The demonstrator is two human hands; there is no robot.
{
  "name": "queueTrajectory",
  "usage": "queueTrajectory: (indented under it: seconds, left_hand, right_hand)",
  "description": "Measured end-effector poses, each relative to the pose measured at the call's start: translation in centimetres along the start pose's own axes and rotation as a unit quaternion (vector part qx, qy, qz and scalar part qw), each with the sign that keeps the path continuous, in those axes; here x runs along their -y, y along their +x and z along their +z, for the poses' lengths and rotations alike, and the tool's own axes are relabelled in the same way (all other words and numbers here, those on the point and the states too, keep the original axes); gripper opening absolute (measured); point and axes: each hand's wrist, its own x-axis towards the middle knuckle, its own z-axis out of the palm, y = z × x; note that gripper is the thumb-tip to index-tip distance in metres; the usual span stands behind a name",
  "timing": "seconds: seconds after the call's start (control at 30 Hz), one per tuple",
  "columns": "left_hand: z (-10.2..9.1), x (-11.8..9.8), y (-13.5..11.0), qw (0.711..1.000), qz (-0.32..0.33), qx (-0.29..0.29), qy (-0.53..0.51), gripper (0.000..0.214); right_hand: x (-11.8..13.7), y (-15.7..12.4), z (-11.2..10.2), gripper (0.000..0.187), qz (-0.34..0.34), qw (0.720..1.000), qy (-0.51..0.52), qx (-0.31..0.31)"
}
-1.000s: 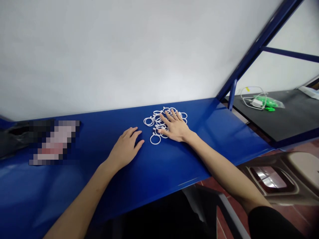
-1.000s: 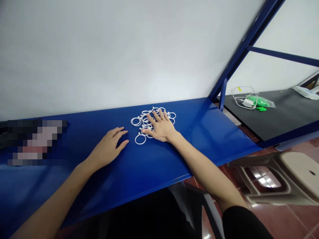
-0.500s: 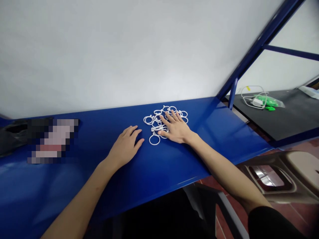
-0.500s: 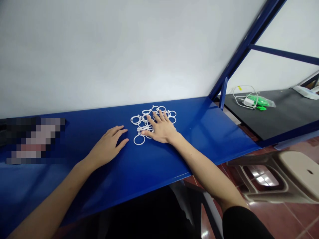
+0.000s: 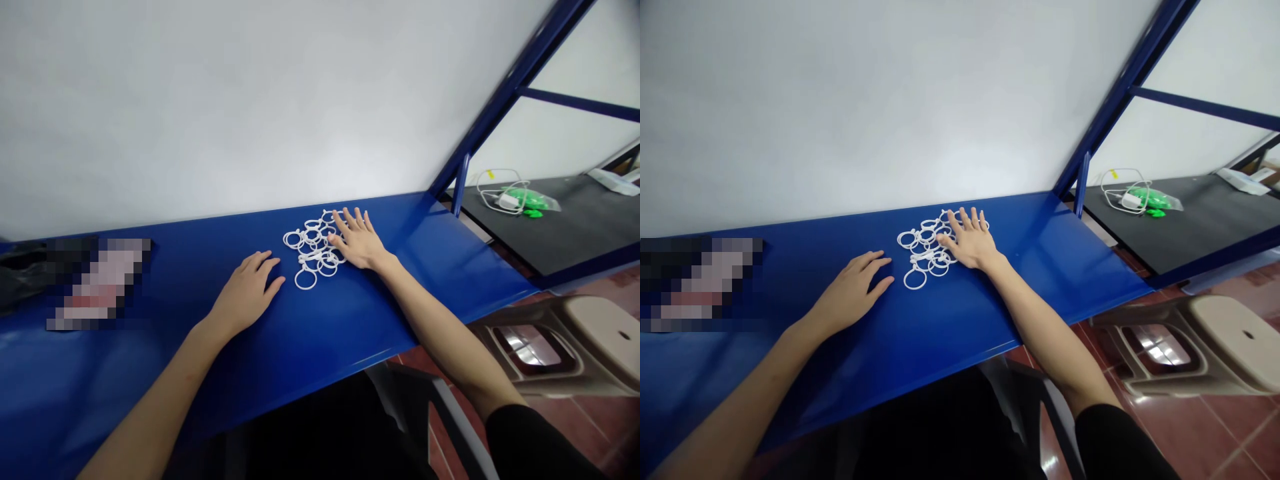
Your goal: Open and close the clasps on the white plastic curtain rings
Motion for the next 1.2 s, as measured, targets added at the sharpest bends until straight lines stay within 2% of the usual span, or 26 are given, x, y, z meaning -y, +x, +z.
queueTrajectory:
  seconds: [0.2, 0.37, 0.5, 0.63, 0.73, 0.83, 0.97, 1.1, 1.2]
  left_hand:
    - [0.1, 0.3, 0.0, 1.0, 0.008, -0.001, -0.014, 0.051]
    - [0.1, 0.2, 0.0, 1.0, 0.012, -0.007, -0.014, 0.051]
    - [-0.3, -0.5, -0.2, 0.997, 0.052, -0.028, -0.039, 0.045]
    - [-0.6, -1.4, -0.4, 0.989, 0.121, -0.042, -0.072, 0.034]
    - [-0.6, -1.7, -0.4, 0.986, 0.145, -0.036, -0.075, 0.024]
    - [-0.6, -1.6, -0.4, 0.982, 0.168, -0.039, -0.071, 0.023]
    - [-0.9, -1.3, -0.4, 0.969, 0.205, -0.12, -0.072, 0.023]
    - [-1.6, -1.4, -0.4, 0.955, 0.192, -0.213, -0.075, 0.018]
    - [-1.9, -1.6, -0.5, 0.947, 0.211, -0.227, -0.082, 0.018]
  right_hand:
    - [-1.9, 0.4, -0.4, 0.088, 0.058, 0.991, 0.053, -0.109]
    - [-1.5, 0.2, -0.9, 0.073, 0.015, 0.984, 0.105, -0.143]
    - [0.0, -0.4, -1.3, 0.051, -0.048, 0.979, 0.136, -0.144]
    - [2.0, -1.4, -1.4, 0.045, -0.089, 0.981, 0.129, -0.118]
    - [3.7, -2.3, -1.3, 0.042, -0.12, 0.981, 0.12, -0.089]
    - [5.1, -3.1, -1.1, 0.038, -0.166, 0.973, 0.142, -0.075]
    - [5.9, -3.9, -1.0, 0.03, -0.256, 0.943, 0.182, -0.108]
    - [5.8, -4.1, -1.5, 0.031, -0.348, 0.916, 0.17, -0.105]
    - [5.7, -4.0, -1.5, 0.027, -0.377, 0.907, 0.168, -0.083]
